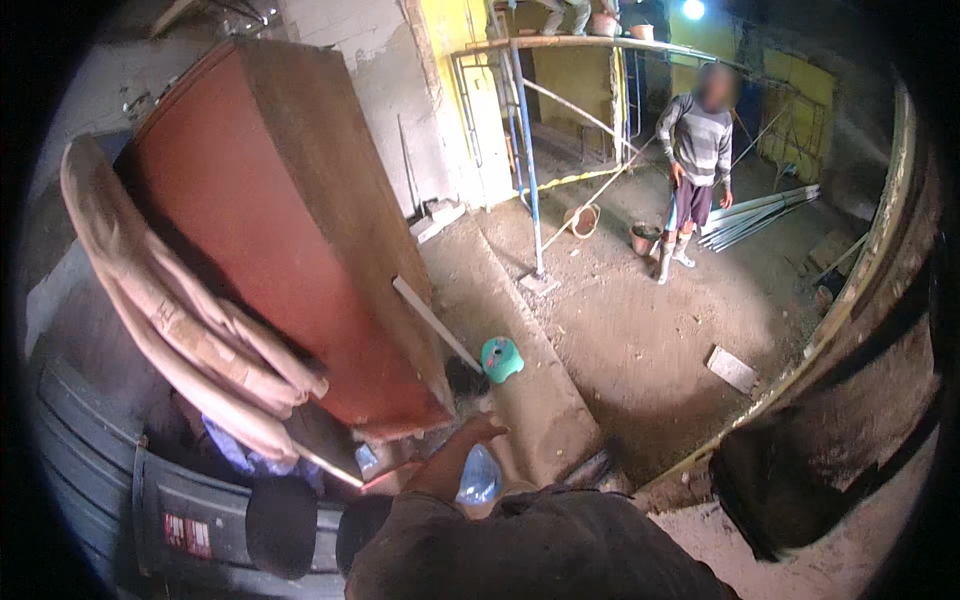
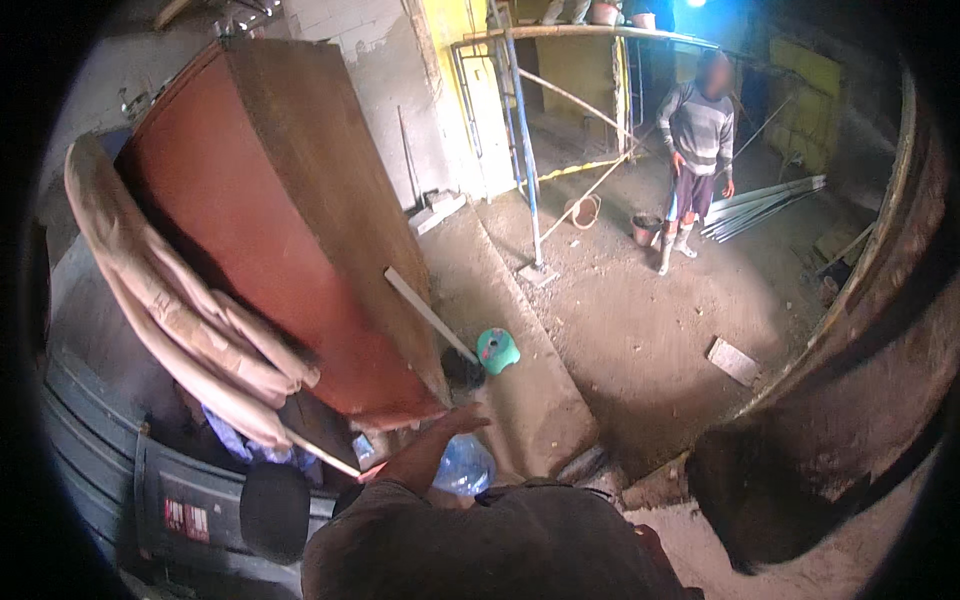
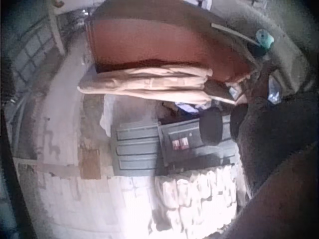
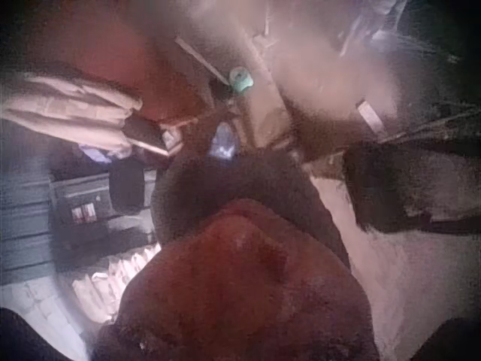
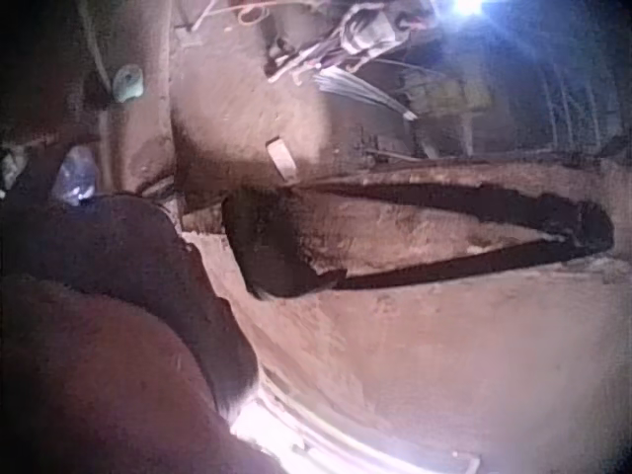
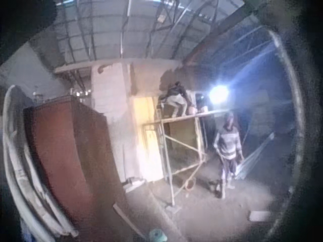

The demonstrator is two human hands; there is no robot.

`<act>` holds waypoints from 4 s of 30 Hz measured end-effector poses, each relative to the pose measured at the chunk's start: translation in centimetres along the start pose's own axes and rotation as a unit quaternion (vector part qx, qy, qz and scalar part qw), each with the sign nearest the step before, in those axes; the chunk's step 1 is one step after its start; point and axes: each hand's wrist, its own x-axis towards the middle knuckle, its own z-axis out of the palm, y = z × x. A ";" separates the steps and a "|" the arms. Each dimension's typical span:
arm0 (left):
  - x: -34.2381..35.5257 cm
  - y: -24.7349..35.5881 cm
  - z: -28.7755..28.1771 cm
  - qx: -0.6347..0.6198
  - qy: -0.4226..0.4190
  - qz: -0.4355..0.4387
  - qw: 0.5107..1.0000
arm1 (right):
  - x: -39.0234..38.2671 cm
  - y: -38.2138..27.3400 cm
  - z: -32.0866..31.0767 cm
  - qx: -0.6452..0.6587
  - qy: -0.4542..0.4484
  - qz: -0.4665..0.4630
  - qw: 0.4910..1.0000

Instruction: The person measures and marks a white corrugated roofing sheet using a metal straight edge and a pen, then uses an angle grinder to cut along the marked line.

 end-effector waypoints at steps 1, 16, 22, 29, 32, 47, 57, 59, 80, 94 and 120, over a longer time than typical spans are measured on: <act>1.1 -1.5 -3.5 -0.022 0.046 0.013 0.999 | 2.2 -2.9 -0.4 0.005 0.001 -0.023 1.000; 27.7 -11.9 -39.5 0.118 0.283 -0.219 0.926 | 5.9 -2.5 0.9 0.013 0.144 0.153 0.978; 31.5 -16.7 -40.6 0.198 0.265 -0.275 0.902 | 1.5 -6.2 8.1 -0.007 0.211 0.190 0.959; 34.2 -18.3 -38.8 0.120 0.285 -0.263 0.914 | 3.6 -6.1 6.3 0.099 0.272 0.208 0.934; 34.7 -19.6 -38.5 0.090 0.299 -0.260 0.914 | 1.2 -3.6 7.9 0.127 0.273 0.149 0.942; 35.9 -16.9 -37.4 0.147 0.252 -0.255 0.922 | -0.7 2.9 12.0 -0.148 0.203 0.030 0.967; 31.4 -17.5 -39.2 0.179 0.126 -0.260 0.941 | 5.6 -12.3 3.3 0.117 0.219 0.249 0.936; 30.6 -17.1 -38.8 -0.002 0.229 -0.263 0.937 | 4.7 -13.3 4.2 0.151 0.200 0.280 0.927; 35.8 -14.7 -36.3 0.175 0.073 -0.114 0.975 | -2.1 -11.6 9.9 0.170 0.289 0.307 0.891; 29.7 11.0 -40.7 0.307 -0.028 0.378 0.873 | -1.6 -13.8 15.7 0.296 0.287 0.325 0.851; -7.1 46.9 -16.4 0.217 -0.367 0.864 0.269 | -7.2 -24.4 14.0 0.153 0.650 0.046 0.743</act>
